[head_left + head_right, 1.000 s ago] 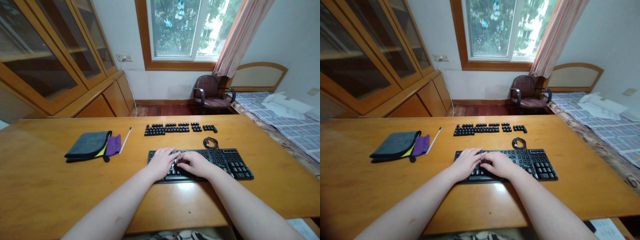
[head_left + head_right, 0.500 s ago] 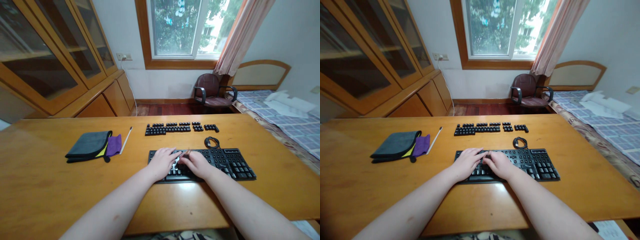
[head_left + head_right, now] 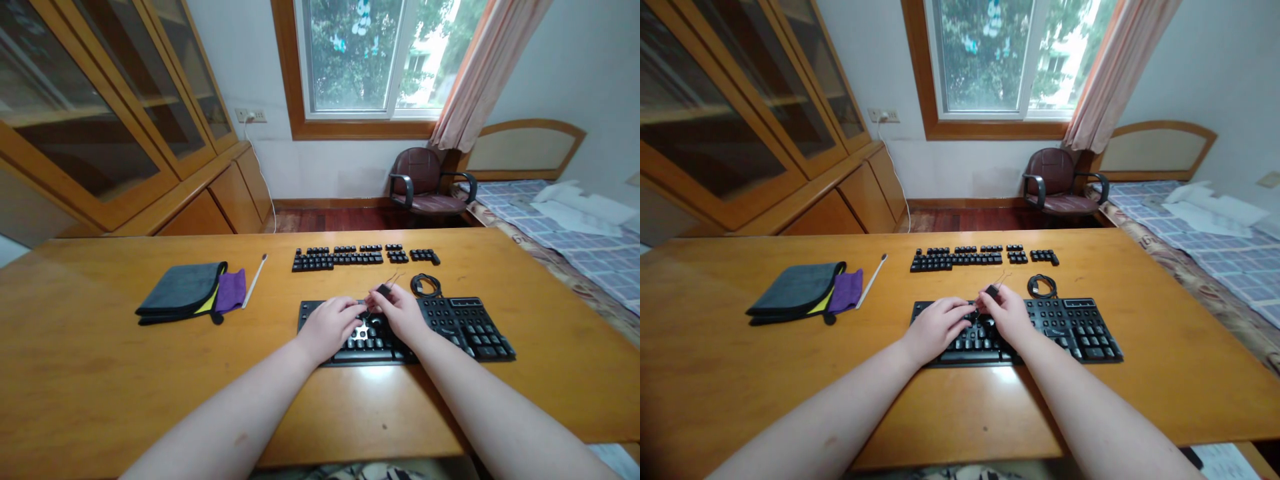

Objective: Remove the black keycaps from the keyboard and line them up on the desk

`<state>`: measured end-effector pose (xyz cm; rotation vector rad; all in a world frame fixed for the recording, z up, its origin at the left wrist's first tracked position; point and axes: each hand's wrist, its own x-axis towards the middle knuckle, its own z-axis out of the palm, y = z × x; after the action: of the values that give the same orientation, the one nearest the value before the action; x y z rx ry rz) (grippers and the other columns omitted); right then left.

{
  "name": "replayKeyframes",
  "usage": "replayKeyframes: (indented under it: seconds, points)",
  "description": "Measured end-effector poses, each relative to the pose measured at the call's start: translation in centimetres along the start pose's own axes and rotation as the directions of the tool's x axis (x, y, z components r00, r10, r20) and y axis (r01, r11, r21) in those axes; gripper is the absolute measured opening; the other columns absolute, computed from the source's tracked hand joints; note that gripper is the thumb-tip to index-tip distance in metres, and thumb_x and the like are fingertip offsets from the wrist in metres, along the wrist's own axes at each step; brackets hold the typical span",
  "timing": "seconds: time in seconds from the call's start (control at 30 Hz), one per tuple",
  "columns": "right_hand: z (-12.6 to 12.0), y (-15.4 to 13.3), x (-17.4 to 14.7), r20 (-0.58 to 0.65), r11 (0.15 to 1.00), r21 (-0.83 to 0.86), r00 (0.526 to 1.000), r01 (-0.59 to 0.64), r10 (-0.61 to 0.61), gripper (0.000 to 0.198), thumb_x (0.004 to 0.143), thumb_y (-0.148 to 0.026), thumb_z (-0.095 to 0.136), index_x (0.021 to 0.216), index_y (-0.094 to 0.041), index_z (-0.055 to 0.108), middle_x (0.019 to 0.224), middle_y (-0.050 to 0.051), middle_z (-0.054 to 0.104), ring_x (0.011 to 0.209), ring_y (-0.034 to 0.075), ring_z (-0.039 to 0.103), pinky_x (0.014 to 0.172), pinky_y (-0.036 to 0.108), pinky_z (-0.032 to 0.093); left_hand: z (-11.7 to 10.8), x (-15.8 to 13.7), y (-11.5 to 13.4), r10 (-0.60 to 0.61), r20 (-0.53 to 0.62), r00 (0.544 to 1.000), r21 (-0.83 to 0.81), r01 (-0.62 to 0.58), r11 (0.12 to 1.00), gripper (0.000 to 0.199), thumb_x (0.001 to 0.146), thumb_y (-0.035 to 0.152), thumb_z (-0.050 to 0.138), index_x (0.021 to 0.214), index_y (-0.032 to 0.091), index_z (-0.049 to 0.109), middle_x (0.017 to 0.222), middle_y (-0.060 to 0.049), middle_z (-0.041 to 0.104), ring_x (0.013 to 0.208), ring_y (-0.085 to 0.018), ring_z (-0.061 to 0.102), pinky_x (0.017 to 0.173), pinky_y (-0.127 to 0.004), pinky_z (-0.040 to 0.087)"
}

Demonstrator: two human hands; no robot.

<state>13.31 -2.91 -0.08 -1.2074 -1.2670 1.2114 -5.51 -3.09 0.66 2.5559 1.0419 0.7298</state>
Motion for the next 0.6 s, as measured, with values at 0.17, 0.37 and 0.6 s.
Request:
replayKeyframes:
  seconds: [0.17, 0.37, 0.6]
  points:
    - [0.26, 0.25, -0.22, 0.035, 0.998, 0.043, 0.998, -0.052, 0.051, 0.035, 0.073, -0.051, 0.063, 0.086, -0.019, 0.057, 0.078, 0.005, 0.067, 0.076, 0.02, 0.065, 0.071, 0.036, 0.056, 0.57, -0.07, -0.28, 0.034, 0.003, 0.999, -0.015, -0.034, 0.999, 0.029, 0.088, 0.028, 0.048, 0.115, 0.026, 0.059, 0.107, -0.004, 0.063, 0.097, -0.018, 0.057, 0.086, -0.032, 0.049]
    - [0.42, 0.02, -0.1, 0.047, 0.977, 0.18, 0.993, -0.114, 0.107, 0.034, 0.071, -0.047, 0.066, 0.084, -0.018, 0.057, 0.075, 0.003, 0.066, 0.072, 0.016, 0.064, 0.063, 0.03, 0.056, 0.38, -0.29, -0.22, 0.072, -0.077, 0.994, -0.042, -0.075, 0.996, 0.028, 0.09, 0.027, 0.046, 0.114, 0.024, 0.06, 0.104, -0.004, 0.065, 0.095, -0.016, 0.058, 0.085, -0.03, 0.049]
    - [0.44, 0.2, -0.16, 0.069, 0.977, 0.182, 0.992, -0.112, 0.101, 0.036, 0.07, -0.047, 0.067, 0.088, -0.017, 0.057, 0.073, 0.003, 0.066, 0.068, 0.016, 0.065, 0.062, 0.032, 0.057, 0.28, -0.27, -0.53, 0.028, -0.045, 0.999, -0.076, -0.031, 0.997, 0.027, 0.09, 0.029, 0.045, 0.11, 0.025, 0.063, 0.093, -0.005, 0.063, 0.085, -0.015, 0.058, 0.076, -0.028, 0.05]
